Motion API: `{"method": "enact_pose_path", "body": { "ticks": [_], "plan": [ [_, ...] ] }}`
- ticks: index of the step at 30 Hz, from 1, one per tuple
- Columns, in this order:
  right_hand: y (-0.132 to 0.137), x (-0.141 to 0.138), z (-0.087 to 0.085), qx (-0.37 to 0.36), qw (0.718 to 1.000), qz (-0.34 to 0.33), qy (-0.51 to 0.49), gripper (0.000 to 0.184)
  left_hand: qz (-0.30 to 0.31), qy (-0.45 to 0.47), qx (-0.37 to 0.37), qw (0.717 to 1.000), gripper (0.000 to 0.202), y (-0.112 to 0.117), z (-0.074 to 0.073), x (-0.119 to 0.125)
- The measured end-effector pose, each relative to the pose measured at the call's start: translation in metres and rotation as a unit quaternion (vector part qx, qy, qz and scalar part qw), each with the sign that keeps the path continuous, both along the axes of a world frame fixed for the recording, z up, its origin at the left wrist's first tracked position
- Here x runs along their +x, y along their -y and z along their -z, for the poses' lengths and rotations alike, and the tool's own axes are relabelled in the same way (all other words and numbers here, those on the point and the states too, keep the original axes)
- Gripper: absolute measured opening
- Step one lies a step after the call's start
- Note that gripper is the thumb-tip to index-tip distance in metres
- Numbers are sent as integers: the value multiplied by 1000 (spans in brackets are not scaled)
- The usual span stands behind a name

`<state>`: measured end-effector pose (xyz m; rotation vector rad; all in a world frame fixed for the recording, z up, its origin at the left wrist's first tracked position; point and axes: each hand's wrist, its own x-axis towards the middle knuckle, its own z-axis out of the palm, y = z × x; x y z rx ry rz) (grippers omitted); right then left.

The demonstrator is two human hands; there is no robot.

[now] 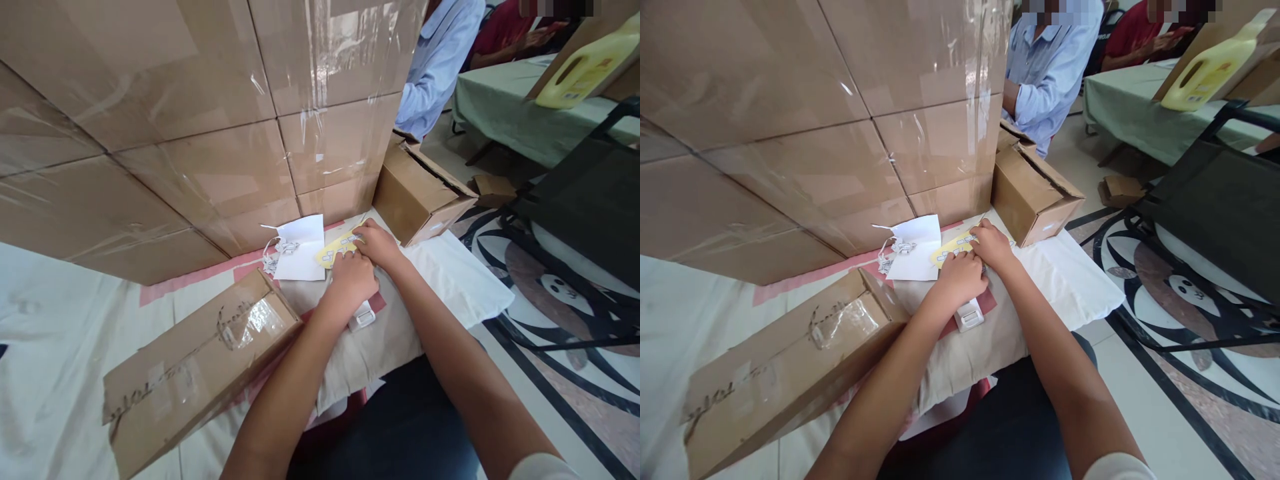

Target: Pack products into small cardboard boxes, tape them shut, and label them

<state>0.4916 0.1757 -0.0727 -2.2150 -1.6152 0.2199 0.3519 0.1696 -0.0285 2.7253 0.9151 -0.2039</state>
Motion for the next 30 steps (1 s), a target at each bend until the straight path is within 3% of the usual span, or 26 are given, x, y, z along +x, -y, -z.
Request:
{"method": "enact_pose_path", "body": {
  "ticks": [7, 18, 30],
  "plan": [
    [1, 4, 4, 23, 1000, -6, 3, 14, 2, 7, -5, 1000, 39, 0, -1, -3],
    [3, 2, 4, 25, 999, -20, 2, 29, 3, 16, -13, 1000, 35, -2, -1, -3],
    [1, 12, 9, 38, 999, -15, -19, 18, 1, 24, -13, 1000, 35, -1, 2, -3]
  ]
}}
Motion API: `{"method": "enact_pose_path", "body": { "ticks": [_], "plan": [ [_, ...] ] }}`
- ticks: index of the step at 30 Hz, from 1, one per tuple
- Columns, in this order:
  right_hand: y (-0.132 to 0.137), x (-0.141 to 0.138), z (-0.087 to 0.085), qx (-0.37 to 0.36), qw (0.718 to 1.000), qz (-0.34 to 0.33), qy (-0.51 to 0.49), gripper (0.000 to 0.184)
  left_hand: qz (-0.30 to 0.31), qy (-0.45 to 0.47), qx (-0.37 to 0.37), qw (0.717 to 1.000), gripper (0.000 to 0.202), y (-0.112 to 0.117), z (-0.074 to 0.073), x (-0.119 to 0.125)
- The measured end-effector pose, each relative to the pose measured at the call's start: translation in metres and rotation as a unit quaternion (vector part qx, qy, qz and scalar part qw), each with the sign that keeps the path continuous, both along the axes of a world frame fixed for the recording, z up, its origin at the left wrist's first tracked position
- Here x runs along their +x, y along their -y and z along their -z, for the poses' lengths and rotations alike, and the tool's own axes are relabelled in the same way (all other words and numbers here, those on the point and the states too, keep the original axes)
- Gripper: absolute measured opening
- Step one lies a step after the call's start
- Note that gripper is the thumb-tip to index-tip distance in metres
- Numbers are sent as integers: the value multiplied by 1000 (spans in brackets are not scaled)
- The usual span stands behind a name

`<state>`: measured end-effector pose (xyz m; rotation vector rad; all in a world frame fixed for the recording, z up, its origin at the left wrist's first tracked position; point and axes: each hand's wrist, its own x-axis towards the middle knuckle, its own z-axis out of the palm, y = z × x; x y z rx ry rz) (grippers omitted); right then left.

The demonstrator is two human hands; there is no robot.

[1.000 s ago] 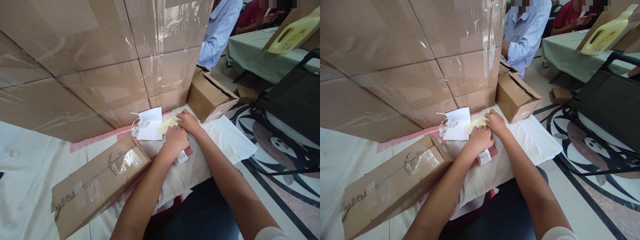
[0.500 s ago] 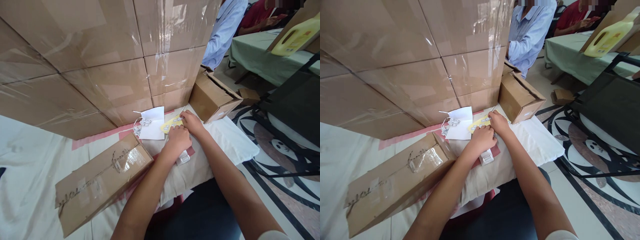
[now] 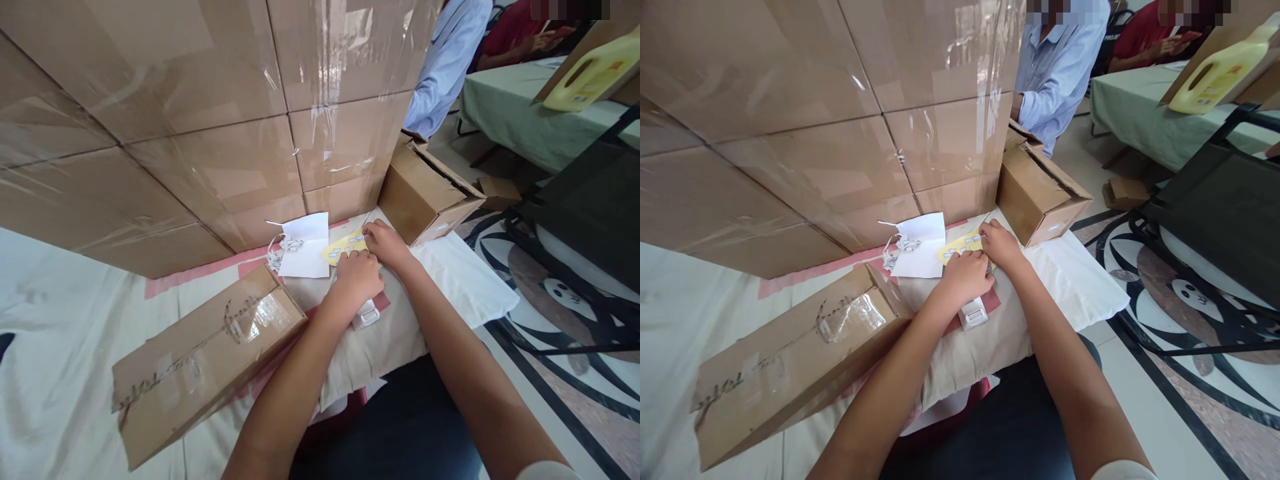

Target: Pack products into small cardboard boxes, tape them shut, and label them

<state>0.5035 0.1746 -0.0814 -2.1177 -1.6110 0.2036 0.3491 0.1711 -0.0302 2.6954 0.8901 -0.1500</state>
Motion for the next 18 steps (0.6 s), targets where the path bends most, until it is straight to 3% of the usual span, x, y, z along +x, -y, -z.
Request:
{"method": "enact_pose_path", "body": {
  "ticks": [5, 18],
  "plan": [
    [0, -2, 1, 13, 1000, -6, -20, 10, -3, -1, 2, 1000, 36, 1, -1, -1],
    [0, -3, 4, 57, 994, -17, -90, 14, -2, 10, 4, 1000, 34, 2, 0, -2]
  ]
}}
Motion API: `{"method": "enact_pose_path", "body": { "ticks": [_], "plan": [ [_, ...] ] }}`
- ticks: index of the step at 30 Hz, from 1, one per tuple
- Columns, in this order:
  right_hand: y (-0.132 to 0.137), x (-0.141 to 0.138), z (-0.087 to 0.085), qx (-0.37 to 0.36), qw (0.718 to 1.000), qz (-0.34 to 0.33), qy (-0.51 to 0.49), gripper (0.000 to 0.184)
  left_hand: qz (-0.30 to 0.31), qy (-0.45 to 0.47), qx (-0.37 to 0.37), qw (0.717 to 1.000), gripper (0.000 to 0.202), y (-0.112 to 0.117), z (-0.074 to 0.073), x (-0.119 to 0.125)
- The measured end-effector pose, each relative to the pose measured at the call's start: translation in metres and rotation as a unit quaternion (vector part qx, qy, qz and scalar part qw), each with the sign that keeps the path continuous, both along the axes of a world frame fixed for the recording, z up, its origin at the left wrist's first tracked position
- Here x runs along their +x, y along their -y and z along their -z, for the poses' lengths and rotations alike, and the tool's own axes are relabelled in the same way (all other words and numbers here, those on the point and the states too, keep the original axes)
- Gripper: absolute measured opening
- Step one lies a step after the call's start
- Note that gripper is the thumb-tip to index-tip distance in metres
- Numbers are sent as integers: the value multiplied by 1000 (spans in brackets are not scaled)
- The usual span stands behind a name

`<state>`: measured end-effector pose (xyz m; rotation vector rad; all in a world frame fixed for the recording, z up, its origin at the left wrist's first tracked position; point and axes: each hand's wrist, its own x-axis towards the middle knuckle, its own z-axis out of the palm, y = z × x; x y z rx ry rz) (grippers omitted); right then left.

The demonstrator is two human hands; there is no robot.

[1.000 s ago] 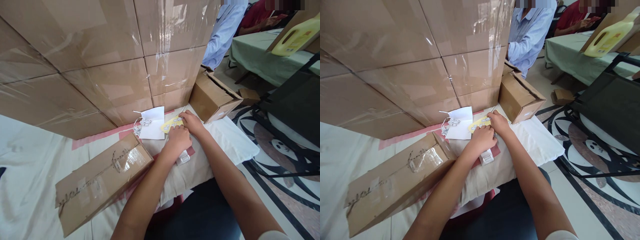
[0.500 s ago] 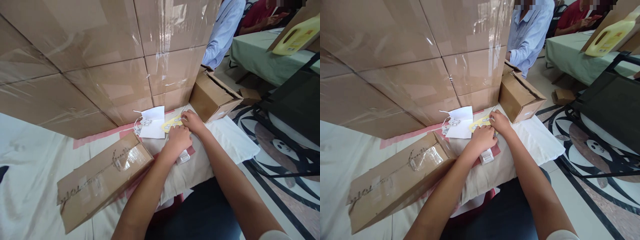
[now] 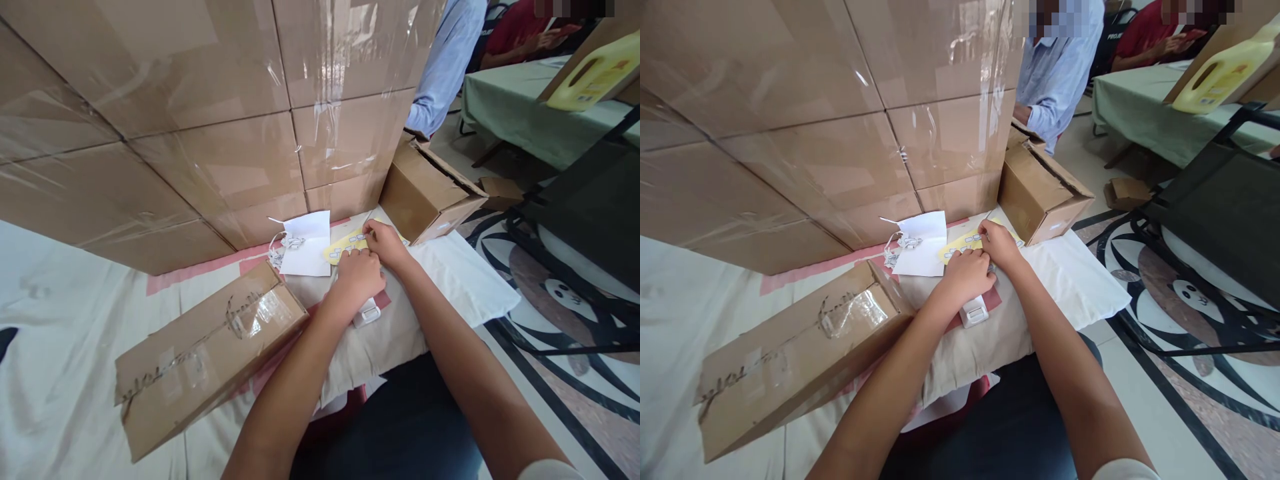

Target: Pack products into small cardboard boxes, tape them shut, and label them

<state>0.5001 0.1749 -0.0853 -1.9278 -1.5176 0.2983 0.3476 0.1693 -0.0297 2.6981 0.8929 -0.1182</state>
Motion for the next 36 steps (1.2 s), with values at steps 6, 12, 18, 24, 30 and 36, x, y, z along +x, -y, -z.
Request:
{"method": "enact_pose_path", "body": {
  "ticks": [6, 12, 18, 24, 30, 36],
  "plan": [
    [1, -2, -3, 11, 999, -14, -50, 17, -1, 1, -3, 1000, 34, 0, -1, 0],
    [0, -2, -2, 17, 995, -33, -91, 14, -9, -2, -13, 1000, 36, 0, -2, 0],
    [0, 1, -2, 25, 993, -43, -109, 13, -57, -33, -39, 997, 59, -4, -4, 2],
    [1, -2, -3, 21, 993, -58, -105, 12, -41, -72, -66, 994, 65, -13, -2, 5],
    [-4, -1, 3, 27, 994, -38, -98, 13, -41, -82, -71, 993, 63, -17, 0, 8],
    [-7, 7, 2, 57, 991, 8, -123, 11, -54, -57, -64, 995, 52, -17, 0, 9]
  ]
}}
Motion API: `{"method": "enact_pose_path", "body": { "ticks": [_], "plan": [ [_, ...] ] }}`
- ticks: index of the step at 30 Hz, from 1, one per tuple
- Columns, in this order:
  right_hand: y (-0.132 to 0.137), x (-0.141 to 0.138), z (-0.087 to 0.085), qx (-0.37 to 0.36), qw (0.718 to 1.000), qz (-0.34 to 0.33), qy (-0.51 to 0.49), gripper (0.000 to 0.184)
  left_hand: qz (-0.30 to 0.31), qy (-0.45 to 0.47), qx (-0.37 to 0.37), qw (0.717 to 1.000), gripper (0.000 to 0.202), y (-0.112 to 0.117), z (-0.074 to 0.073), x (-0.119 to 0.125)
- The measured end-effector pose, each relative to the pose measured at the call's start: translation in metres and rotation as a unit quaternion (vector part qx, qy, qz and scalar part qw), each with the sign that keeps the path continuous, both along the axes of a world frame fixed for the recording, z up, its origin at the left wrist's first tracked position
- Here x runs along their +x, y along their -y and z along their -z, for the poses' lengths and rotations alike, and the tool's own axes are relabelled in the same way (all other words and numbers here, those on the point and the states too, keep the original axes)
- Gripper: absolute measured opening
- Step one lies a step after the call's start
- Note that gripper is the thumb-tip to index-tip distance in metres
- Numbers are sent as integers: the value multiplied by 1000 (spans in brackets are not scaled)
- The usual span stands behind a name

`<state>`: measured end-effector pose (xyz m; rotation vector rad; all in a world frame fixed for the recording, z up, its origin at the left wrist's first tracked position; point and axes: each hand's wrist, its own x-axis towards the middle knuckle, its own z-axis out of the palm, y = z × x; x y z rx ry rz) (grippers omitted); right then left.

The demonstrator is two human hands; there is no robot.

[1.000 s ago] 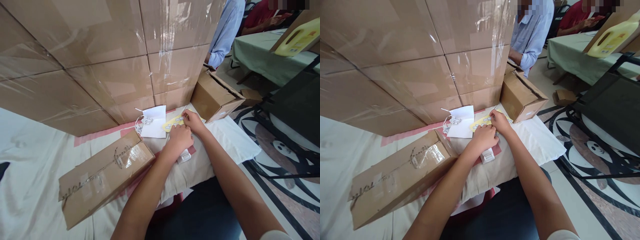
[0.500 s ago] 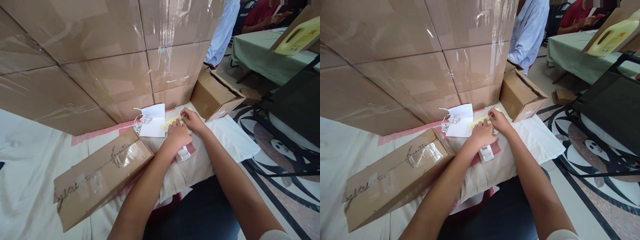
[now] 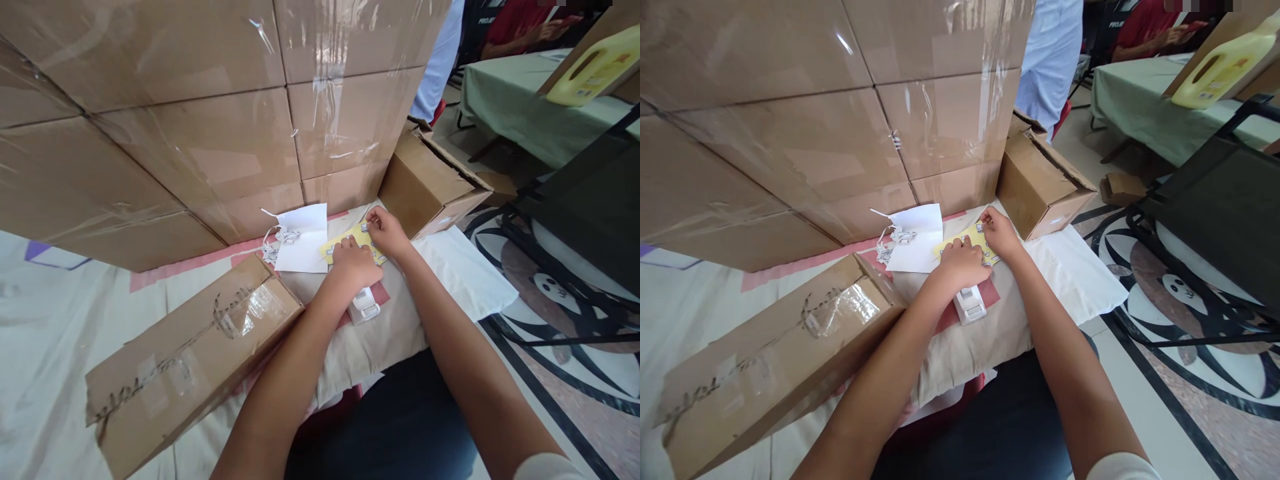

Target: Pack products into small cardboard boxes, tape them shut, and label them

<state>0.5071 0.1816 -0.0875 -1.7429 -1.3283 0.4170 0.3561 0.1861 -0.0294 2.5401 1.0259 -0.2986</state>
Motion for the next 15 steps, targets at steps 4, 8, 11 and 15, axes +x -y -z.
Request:
{"method": "enact_pose_path", "body": {
  "ticks": [4, 8, 11, 15],
  "plan": [
    [6, -2, -6, 24, 999, -19, -42, 9, -28, 55, 20, 998, 42, 1, -2, -3],
    [19, -10, -17, 91, 988, -36, -123, 14, -132, 194, 38, 971, 34, -3, -3, -5],
    [30, -17, -28, 144, 973, -27, -176, 21, -226, 362, -39, 903, 32, -9, 0, -5],
    [40, -24, -38, 177, 958, -25, -225, 30, -197, 467, -118, 854, 8, -18, 0, -4]
  ]
}}
